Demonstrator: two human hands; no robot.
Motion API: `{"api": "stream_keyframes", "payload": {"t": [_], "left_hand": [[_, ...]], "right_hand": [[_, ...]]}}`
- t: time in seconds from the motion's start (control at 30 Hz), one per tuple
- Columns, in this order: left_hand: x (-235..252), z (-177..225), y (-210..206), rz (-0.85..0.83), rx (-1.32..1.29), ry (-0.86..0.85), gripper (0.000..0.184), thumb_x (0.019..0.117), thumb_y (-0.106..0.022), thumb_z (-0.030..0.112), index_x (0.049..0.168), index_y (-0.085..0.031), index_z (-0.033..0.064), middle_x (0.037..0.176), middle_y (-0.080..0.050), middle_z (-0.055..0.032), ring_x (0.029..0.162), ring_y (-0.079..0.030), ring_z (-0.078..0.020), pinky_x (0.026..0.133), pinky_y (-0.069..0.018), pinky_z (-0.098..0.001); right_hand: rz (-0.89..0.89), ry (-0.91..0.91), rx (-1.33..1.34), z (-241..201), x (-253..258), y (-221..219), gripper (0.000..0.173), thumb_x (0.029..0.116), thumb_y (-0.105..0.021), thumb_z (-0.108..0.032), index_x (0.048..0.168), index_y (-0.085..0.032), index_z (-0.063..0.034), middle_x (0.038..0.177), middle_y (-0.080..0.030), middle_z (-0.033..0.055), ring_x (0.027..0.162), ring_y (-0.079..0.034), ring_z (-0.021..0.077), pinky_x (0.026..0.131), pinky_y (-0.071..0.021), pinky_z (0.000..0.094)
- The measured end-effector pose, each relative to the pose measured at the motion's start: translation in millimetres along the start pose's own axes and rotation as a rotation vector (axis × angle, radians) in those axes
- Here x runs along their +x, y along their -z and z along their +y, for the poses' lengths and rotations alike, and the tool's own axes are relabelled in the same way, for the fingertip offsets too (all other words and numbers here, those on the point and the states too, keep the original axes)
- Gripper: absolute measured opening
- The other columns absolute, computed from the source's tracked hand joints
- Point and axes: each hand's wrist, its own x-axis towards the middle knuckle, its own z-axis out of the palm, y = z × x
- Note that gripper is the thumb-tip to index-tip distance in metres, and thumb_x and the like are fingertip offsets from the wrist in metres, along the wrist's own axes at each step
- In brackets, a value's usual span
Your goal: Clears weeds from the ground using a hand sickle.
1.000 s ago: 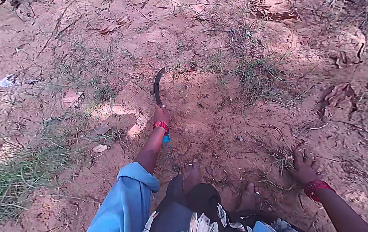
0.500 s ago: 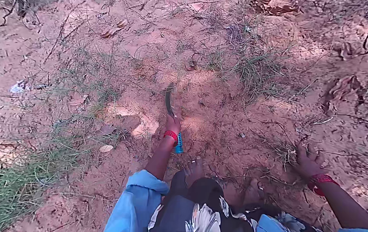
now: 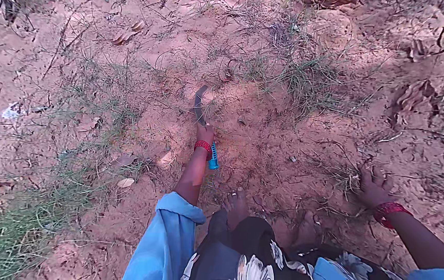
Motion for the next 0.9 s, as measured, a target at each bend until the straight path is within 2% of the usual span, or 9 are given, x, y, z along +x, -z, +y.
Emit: {"api": "stream_keyframes", "payload": {"t": [0.07, 0.2, 0.3, 0.43, 0.53, 0.63, 0.73, 0.83, 0.9], "left_hand": [[9.4, -3.4, -0.8, -0.033, 0.036, 0.005, 0.051, 0.1144, -0.026, 0.025, 0.158, -0.016, 0.0002, 0.102, -0.062, -0.0212, 0.075, -0.063, -0.0277, 0.074, -0.0554, -0.0442], [-24.1, -17.1, 6.5, -0.111, -0.011, 0.048, 0.046, 0.1143, -0.028, 0.021, 0.154, -0.023, -0.0006, 0.090, -0.057, -0.0125, 0.064, -0.058, -0.0179, 0.063, -0.0541, -0.0341], [-53.1, -44.6, 14.3, -0.123, -0.072, 0.021, 0.050, 0.1137, -0.028, 0.018, 0.156, -0.012, -0.0015, 0.087, -0.053, -0.0103, 0.060, -0.058, -0.0169, 0.058, -0.0546, -0.0333], [-70.6, -44.3, 27.0, -0.116, 0.003, 0.043, 0.044, 0.1141, -0.029, 0.021, 0.150, -0.026, -0.0044, 0.087, -0.056, -0.0105, 0.062, -0.059, -0.0165, 0.060, -0.0548, -0.0331], [-75.6, -35.4, 32.3, -0.108, 0.040, 0.022, 0.043, 0.1142, -0.028, 0.021, 0.148, -0.030, -0.0052, 0.090, -0.058, -0.0114, 0.065, -0.060, -0.0174, 0.064, -0.0554, -0.0337], [-69.2, -33.6, 37.1, -0.083, 0.093, -0.014, 0.044, 0.1138, -0.028, 0.020, 0.150, -0.030, -0.0056, 0.098, -0.061, -0.0160, 0.072, -0.064, -0.0226, 0.070, -0.0571, -0.0391], [-50.4, -19.5, 38.3, -0.067, 0.142, -0.028, 0.042, 0.1140, -0.027, 0.020, 0.147, -0.031, -0.0059, 0.100, -0.060, -0.0176, 0.073, -0.065, -0.0228, 0.070, -0.0569, -0.0383], [-28.6, -4.4, 35.4, -0.105, 0.263, -0.017, 0.048, 0.1138, -0.029, 0.022, 0.153, -0.027, -0.0061, 0.112, -0.063, -0.0259, 0.089, -0.069, -0.0315, 0.085, -0.0565, -0.0457], [-35.4, -9.1, 34.6, -0.140, 0.273, -0.017, 0.047, 0.1139, -0.029, 0.022, 0.152, -0.027, -0.0059, 0.111, -0.062, -0.0250, 0.089, -0.068, -0.0308, 0.084, -0.0566, -0.0445]], "right_hand": [[-0.020, -0.020, 0.002, -4.2, -1.6, 2.5, 0.091, 0.0908, -0.073, 0.000, 0.164, -0.020, -0.0035, 0.170, 0.000, 0.0309, 0.153, 0.001, 0.0615, 0.106, -0.0118, 0.0888], [-0.037, -0.033, -0.007, -4.3, -3.7, 1.4, 0.092, 0.0916, -0.073, -0.002, 0.165, -0.018, -0.0047, 0.170, 0.001, 0.0299, 0.153, 0.000, 0.0609, 0.106, -0.0136, 0.0884], [0.010, -0.010, 0.012, -3.8, 0.8, 0.2, 0.091, 0.0900, -0.075, -0.002, 0.164, -0.022, -0.0054, 0.170, -0.003, 0.0303, 0.153, -0.001, 0.0619, 0.105, -0.0144, 0.0888], [0.085, 0.014, 0.024, 0.4, -6.0, -9.7, 0.087, 0.0881, -0.075, 0.001, 0.161, -0.028, -0.0018, 0.169, -0.007, 0.0326, 0.152, -0.004, 0.0629, 0.105, -0.0165, 0.0883], [0.126, 0.031, 0.033, -0.3, -3.0, -12.5, 0.084, 0.0880, -0.073, 0.002, 0.160, -0.031, -0.0008, 0.169, -0.009, 0.0332, 0.151, -0.007, 0.0635, 0.106, -0.0198, 0.0868], [0.108, 0.028, 0.033, 0.9, -0.6, -13.1, 0.085, 0.0887, -0.073, 0.001, 0.161, -0.028, -0.0004, 0.168, -0.006, 0.0339, 0.151, -0.005, 0.0638, 0.109, -0.0200, 0.0842], [0.073, 0.013, 0.004, 1.9, 1.3, -9.6, 0.086, 0.0902, -0.073, 0.000, 0.162, -0.025, 0.0005, 0.169, -0.005, 0.0339, 0.152, -0.004, 0.0634, 0.108, -0.0208, 0.0839], [0.084, 0.012, 0.002, 1.3, 3.4, -11.8, 0.087, 0.0889, -0.073, 0.002, 0.162, -0.026, -0.0025, 0.169, -0.006, 0.0325, 0.152, -0.005, 0.0630, 0.106, -0.0199, 0.0862], [0.080, -0.007, -0.020, 0.4, 0.6, -13.0, 0.086, 0.0904, -0.072, 0.000, 0.163, -0.025, -0.0040, 0.170, -0.006, 0.0314, 0.152, -0.006, 0.0620, 0.106, -0.0195, 0.0867]]}}
